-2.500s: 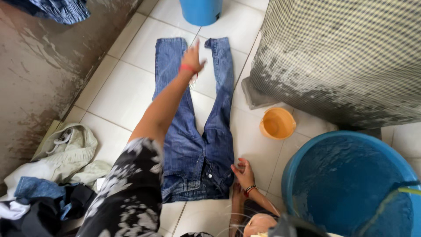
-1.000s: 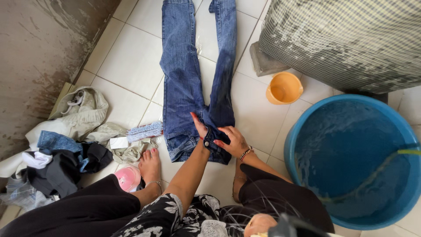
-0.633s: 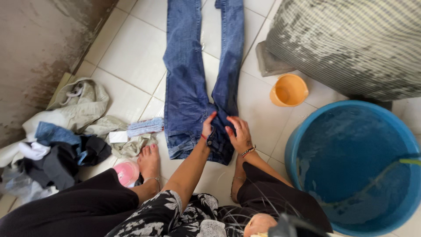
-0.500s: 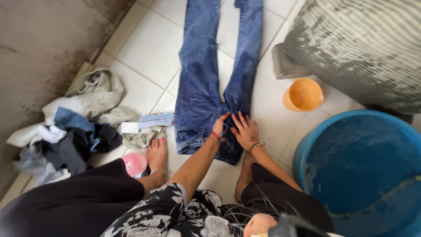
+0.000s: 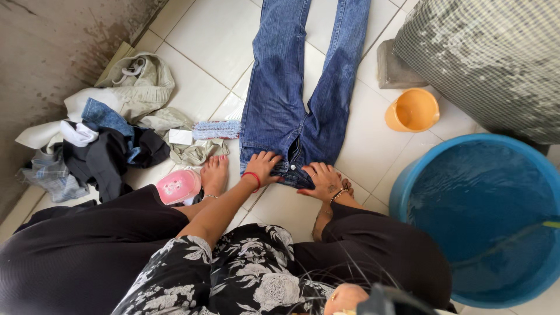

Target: The person washes a pair of jeans by hand on the floor, applying soap and scrubbing the wet fabric with a brush.

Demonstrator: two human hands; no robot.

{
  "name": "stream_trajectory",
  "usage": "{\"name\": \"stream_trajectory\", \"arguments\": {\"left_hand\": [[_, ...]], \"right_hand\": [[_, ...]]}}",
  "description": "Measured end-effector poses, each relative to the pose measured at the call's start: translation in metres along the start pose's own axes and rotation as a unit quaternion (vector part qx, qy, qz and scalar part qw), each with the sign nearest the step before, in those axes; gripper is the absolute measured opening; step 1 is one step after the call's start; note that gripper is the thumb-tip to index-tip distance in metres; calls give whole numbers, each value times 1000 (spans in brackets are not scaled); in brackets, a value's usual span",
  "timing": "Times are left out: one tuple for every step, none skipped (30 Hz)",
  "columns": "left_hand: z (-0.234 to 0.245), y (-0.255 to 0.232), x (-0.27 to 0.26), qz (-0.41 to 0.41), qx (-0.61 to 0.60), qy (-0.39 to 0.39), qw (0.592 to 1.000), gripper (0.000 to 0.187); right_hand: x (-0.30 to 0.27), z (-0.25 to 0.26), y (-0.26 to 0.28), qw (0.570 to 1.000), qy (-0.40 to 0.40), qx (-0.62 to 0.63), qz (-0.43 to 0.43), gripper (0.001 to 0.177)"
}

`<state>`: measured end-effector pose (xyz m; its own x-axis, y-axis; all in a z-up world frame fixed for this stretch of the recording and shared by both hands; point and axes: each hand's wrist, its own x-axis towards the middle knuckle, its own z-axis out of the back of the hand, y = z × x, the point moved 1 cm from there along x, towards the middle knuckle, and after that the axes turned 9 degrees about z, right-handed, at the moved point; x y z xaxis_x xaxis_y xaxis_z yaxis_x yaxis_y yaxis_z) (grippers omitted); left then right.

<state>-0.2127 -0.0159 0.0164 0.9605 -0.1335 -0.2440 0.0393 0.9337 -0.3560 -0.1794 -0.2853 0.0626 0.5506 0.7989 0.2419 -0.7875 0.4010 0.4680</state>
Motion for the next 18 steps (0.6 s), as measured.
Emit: {"name": "stream_trajectory", "arguments": {"left_hand": [[3,7,-1,-2,-1,-4,1000,75],[1,15,0,-47,43,2,998,64],[-5,19,0,-87,85,8,993,53],[-10,25,6,-85,84,3,993,53],[-14,33,11,-98,81,27,992,48],[-17,39,16,-111,77,51,990,44],[-17,43,22,-111,76,48,990,44],[-16,47,26,-66,0,48,997,35],[-12,51,32,-20,-77,48,996,27],[-3,52,42,4,-133,-33,991,25],[9,56,50,28,-186,-109,976,23],[23,58,60,70,-252,-162,951,23],[39,59,69,111,-316,-213,918,22],[57,61,76,135,-326,-233,906,20],[74,60,81,160,-336,-257,892,18],[85,54,78,160,-337,-259,891,18],[96,48,75,119,-323,-268,900,19],[105,41,73,78,-309,-276,907,20]], "right_hand": [[1,1,0,998,9,-54,10,63],[0,-2,-4,994,18,-108,19,61],[-2,-6,-12,993,19,-110,23,61],[-4,-9,-25,996,-21,-84,15,48],[-10,-16,-34,997,-60,-53,3,37],[-14,-23,-45,991,-121,-4,-56,30],[-15,-25,-63,976,-182,42,-112,24],[-16,-25,-82,947,-211,120,-209,26],[-16,-22,-102,903,-236,196,-302,27],[-14,-11,-125,872,-226,240,-363,23],[-13,-8,-139,832,-214,285,-425,21],[-9,-7,-146,831,-214,286,-425,21],[-6,-1,-150,836,-257,297,-384,22],[-7,4,-150,837,-300,307,-340,23],[-5,9,-148,838,-299,307,-338,23],[-2,11,-144,846,-295,300,-327,24],[1,13,-140,854,-291,294,-316,24],[4,14,-138,855,-290,295,-314,24]]}}
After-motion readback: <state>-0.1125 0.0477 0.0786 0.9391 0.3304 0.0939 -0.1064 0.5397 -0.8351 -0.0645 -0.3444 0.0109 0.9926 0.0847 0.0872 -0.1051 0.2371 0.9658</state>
